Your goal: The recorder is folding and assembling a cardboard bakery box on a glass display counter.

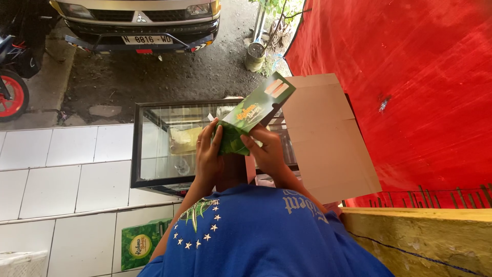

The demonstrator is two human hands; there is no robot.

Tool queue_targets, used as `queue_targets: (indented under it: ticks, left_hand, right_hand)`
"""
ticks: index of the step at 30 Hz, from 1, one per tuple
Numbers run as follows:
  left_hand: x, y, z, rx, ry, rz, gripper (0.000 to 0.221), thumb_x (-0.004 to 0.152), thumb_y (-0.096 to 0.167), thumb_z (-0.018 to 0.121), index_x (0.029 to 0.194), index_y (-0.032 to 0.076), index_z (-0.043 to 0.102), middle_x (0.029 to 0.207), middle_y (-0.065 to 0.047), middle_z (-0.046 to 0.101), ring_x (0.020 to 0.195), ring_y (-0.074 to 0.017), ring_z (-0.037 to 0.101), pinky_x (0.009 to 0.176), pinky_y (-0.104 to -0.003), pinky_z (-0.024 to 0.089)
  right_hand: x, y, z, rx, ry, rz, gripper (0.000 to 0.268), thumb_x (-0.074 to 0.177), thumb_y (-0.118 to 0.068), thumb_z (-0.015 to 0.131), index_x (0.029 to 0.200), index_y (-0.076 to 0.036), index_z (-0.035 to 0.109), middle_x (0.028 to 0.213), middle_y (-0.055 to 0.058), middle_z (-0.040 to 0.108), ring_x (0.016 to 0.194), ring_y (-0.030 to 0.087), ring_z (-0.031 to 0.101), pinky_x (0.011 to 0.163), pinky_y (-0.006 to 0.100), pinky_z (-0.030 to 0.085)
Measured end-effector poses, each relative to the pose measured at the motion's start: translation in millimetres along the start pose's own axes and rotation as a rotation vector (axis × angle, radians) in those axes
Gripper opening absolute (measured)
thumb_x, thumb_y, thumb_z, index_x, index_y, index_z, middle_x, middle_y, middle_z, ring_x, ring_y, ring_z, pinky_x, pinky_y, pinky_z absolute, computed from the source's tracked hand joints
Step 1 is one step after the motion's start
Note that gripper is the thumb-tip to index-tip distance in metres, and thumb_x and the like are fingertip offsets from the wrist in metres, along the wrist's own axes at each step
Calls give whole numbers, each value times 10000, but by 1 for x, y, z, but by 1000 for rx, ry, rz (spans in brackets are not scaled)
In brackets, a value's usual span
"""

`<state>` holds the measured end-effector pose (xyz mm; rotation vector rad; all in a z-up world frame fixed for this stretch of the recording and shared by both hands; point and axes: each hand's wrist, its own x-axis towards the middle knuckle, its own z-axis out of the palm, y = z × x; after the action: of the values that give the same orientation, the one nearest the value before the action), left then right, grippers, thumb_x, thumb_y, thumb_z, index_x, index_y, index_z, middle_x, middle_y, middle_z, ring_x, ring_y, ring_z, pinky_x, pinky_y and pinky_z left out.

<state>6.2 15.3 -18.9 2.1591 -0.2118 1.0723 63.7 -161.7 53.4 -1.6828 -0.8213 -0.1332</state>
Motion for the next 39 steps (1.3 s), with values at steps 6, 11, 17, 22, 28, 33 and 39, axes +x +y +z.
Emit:
queue_targets:
  ticks: [6,11,17,22,28,33,39]
  left_hand:
    - [2,-1,-7,-60,-9,49,513,922,33,642,1429,92,597,1515,-182,551,1393,-384,552,1160,-487,458]
    - [3,6,-15,-50,27,87,434,891,-41,592,1290,90,702,1409,-155,648,1331,-356,629,1115,-452,520]
    - [6,12,-19,-139,135,105,322,884,-42,609,1154,54,755,1273,-152,711,1232,-353,681,1050,-437,563]
    - [11,12,-25,-193,193,89,251,917,-37,638,1118,43,765,1224,-146,729,1203,-349,695,1041,-427,568]
    - [21,12,-41,-219,103,89,244,935,-47,643,1130,33,766,1179,-130,762,1194,-325,714,1048,-426,565]
    - [22,11,-41,-407,74,-18,246,926,-57,663,1151,10,734,1207,-154,749,1197,-296,725,1056,-398,573]
    - [12,20,-6,-607,262,-277,258,880,-109,678,1116,-9,696,1286,-181,711,1256,-279,684,1089,-384,558]
  right_hand:
    - [12,-25,-25,-34,19,172,168,984,-89,684,1069,46,738,805,85,722,742,82,640,664,274,528]
    - [19,-45,-42,-110,6,79,142,949,-52,699,1056,34,736,823,99,736,755,132,676,677,288,542]
    - [33,-60,-65,-395,-137,-317,91,860,-5,725,950,-5,737,895,130,735,919,274,734,828,377,550]
    - [39,-66,-63,-458,-107,-463,104,828,-6,743,932,-13,746,932,119,742,974,278,718,889,399,517]
    - [44,-62,-74,-430,-102,-499,123,771,19,731,892,1,716,919,123,723,978,287,712,928,413,514]
    - [43,-41,-61,-410,22,-580,125,780,33,737,901,6,721,901,124,729,946,283,726,954,413,524]
    - [-16,54,40,28,329,-252,225,905,26,631,1110,33,724,1208,201,720,1176,321,685,1093,394,493]
